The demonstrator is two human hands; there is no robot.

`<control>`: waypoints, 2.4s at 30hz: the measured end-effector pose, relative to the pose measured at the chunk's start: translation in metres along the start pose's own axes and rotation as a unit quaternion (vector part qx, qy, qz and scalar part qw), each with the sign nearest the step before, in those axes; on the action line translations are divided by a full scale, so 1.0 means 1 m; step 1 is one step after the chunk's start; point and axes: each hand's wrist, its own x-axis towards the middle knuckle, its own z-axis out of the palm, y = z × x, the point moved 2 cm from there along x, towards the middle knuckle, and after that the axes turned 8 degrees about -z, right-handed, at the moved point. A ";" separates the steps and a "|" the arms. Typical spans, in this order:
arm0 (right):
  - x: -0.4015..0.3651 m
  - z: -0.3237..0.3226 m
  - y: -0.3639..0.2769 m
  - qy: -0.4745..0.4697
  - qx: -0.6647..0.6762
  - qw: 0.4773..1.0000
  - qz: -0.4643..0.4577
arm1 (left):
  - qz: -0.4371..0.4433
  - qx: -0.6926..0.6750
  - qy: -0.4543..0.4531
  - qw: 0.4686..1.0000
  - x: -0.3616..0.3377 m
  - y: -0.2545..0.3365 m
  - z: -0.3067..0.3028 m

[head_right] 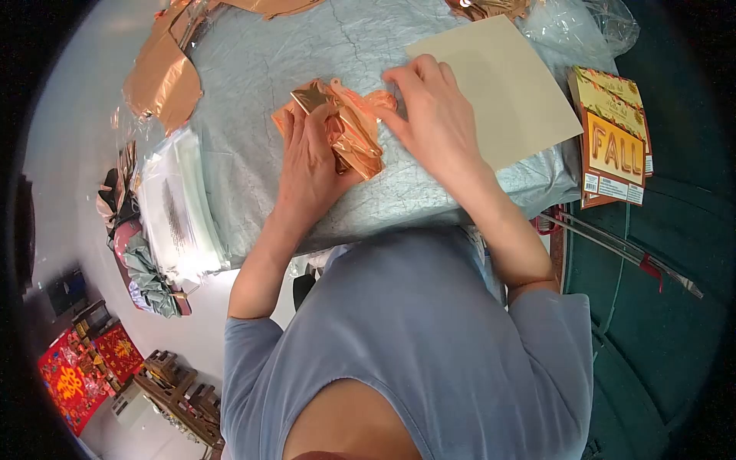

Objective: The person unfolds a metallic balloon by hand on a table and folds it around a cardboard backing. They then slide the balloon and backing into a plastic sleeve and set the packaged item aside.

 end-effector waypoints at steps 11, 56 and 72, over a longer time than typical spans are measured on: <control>0.013 0.016 -0.005 -0.031 -0.106 0.994 -0.024 | 0.002 0.004 0.013 1.000 -0.002 -0.003 0.003; -0.002 0.003 -0.004 -0.086 0.111 0.990 0.007 | -0.005 0.069 -0.014 0.997 0.001 0.002 0.001; -0.013 0.019 -0.009 -0.043 -0.194 0.973 -0.121 | 0.007 0.091 -0.018 0.996 0.001 0.001 0.004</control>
